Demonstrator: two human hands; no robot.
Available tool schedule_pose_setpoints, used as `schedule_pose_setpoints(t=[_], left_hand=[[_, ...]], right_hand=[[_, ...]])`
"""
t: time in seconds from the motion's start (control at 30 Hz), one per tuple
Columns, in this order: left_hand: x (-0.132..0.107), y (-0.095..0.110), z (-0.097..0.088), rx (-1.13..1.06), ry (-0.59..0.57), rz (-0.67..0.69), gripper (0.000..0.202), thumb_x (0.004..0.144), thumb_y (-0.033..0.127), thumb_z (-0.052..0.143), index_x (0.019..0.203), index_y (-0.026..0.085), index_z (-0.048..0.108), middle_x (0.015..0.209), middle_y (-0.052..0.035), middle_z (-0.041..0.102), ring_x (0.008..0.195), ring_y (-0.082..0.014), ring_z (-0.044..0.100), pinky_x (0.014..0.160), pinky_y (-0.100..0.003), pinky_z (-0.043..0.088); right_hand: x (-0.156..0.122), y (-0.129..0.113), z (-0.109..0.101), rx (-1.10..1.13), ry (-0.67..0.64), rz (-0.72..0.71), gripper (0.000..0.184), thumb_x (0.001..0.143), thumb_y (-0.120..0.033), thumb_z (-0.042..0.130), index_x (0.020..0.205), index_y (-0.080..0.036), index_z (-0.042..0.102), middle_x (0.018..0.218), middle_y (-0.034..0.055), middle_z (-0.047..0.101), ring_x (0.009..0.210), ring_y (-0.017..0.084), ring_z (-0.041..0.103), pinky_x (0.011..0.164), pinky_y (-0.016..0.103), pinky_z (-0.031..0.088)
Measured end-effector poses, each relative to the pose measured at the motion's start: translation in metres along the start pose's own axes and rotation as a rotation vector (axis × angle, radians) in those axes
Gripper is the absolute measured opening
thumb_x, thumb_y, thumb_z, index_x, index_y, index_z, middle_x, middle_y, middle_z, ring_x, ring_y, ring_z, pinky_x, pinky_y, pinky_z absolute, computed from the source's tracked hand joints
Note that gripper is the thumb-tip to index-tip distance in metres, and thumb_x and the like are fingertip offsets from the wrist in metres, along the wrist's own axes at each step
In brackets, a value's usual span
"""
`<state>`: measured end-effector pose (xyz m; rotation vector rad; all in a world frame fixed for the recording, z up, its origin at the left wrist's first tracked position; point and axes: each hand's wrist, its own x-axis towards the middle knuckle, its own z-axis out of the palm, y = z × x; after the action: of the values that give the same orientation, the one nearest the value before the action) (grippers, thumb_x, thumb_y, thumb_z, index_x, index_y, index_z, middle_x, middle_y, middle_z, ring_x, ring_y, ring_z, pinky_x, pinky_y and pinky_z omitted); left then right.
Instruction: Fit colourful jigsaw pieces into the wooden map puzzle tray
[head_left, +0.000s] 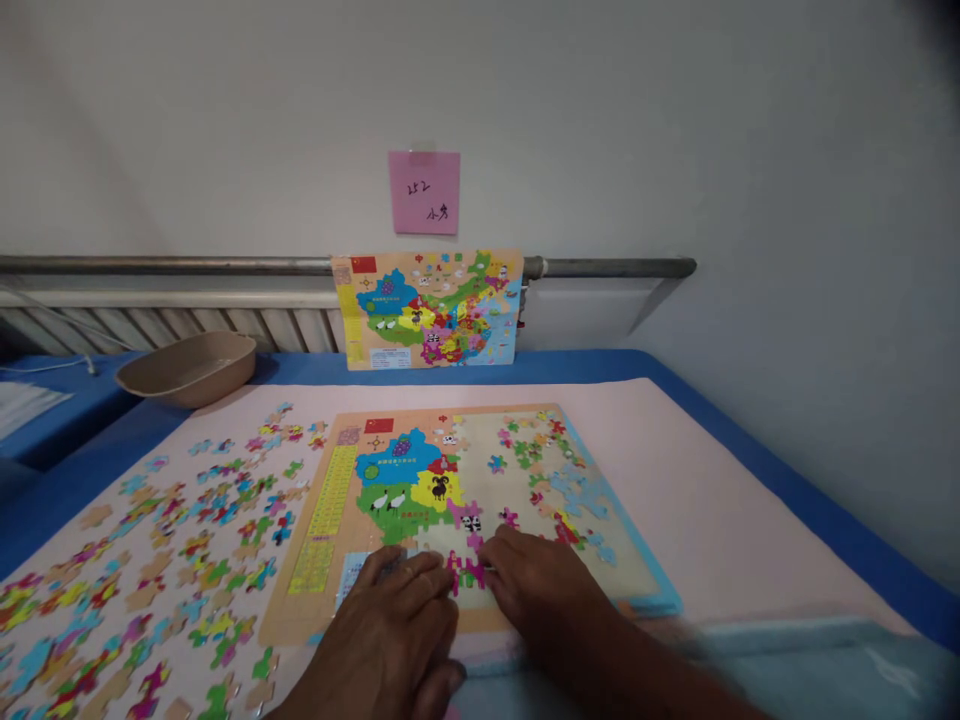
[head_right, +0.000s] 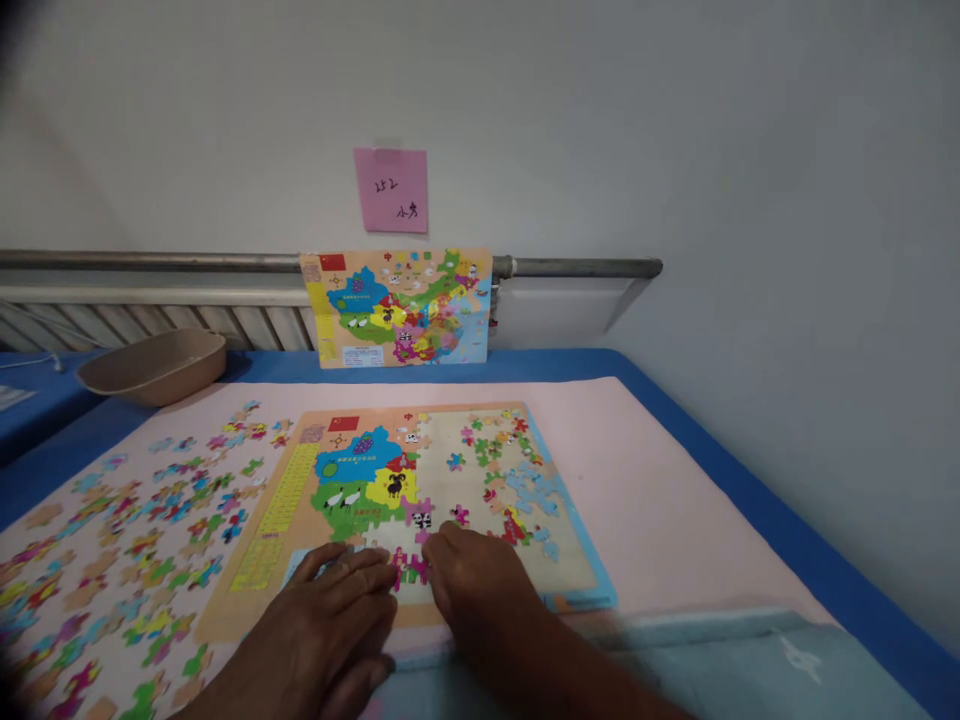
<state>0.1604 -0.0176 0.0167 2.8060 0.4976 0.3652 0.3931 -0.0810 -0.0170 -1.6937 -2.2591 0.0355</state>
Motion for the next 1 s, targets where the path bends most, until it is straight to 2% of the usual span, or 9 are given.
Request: schedule_pose_setpoints(t=[0.13, 0.3, 0.47, 0.67, 0.83, 1.0], left_hand=[[0.001, 0.001, 0.000, 0.008, 0.041, 0.004, 0.033, 0.084, 0.022, 0.068, 0.117, 0.022, 0.069, 0.135, -0.0041, 0.073, 0.128, -0.0299, 0.066, 0.107, -0.059, 0.047], [0.004, 0.004, -0.006, -0.017, -0.085, -0.044, 0.030, 0.086, 0.023, 0.067, 0.115, 0.020, 0.072, 0.136, -0.0062, 0.072, 0.131, -0.0309, 0.064, 0.111, -0.063, 0.047], [0.005, 0.006, -0.010, -0.048, -0.139, -0.099, 0.033, 0.086, 0.024, 0.068, 0.118, 0.019, 0.071, 0.139, -0.0079, 0.070, 0.136, -0.0326, 0.060, 0.115, -0.067, 0.043], [0.011, 0.011, -0.020, -0.084, -0.226, -0.150, 0.033, 0.088, 0.026, 0.065, 0.121, 0.019, 0.070, 0.144, -0.0072, 0.068, 0.140, -0.0320, 0.056, 0.119, -0.067, 0.040], [0.009, 0.011, -0.015, -0.072, -0.183, -0.135, 0.036, 0.089, 0.029, 0.067, 0.124, 0.019, 0.067, 0.143, -0.0073, 0.068, 0.138, -0.0336, 0.058, 0.117, -0.068, 0.042], [0.005, 0.007, -0.006, -0.012, -0.109, -0.088, 0.040, 0.091, 0.032, 0.069, 0.128, 0.019, 0.065, 0.140, -0.0060, 0.070, 0.135, -0.0327, 0.060, 0.114, -0.063, 0.046]], right_hand=[[0.001, 0.001, 0.000, 0.017, -0.007, 0.013, 0.014, 0.095, -0.007, 0.064, 0.090, -0.018, 0.059, 0.086, 0.0024, 0.062, 0.072, 0.020, 0.056, 0.062, 0.033, 0.027], [0.001, 0.001, 0.001, 0.005, 0.021, -0.022, 0.017, 0.090, -0.003, 0.066, 0.089, -0.018, 0.057, 0.085, 0.0022, 0.061, 0.072, 0.019, 0.055, 0.063, 0.033, 0.027], [0.002, 0.000, 0.001, -0.018, 0.047, -0.047, 0.016, 0.093, -0.004, 0.062, 0.089, -0.018, 0.056, 0.084, 0.0023, 0.060, 0.071, 0.019, 0.054, 0.063, 0.032, 0.027], [0.004, 0.001, 0.001, 0.021, -0.011, -0.012, 0.014, 0.094, -0.006, 0.064, 0.091, -0.018, 0.057, 0.087, 0.0016, 0.061, 0.074, 0.019, 0.056, 0.064, 0.032, 0.028], [0.005, 0.001, 0.001, 0.019, -0.014, -0.002, 0.014, 0.095, -0.009, 0.067, 0.093, -0.018, 0.058, 0.088, 0.0013, 0.060, 0.075, 0.019, 0.056, 0.063, 0.033, 0.026], [0.005, 0.000, 0.002, 0.005, 0.019, -0.016, 0.015, 0.094, -0.009, 0.068, 0.091, -0.019, 0.057, 0.086, 0.0012, 0.058, 0.073, 0.020, 0.053, 0.061, 0.035, 0.022]])
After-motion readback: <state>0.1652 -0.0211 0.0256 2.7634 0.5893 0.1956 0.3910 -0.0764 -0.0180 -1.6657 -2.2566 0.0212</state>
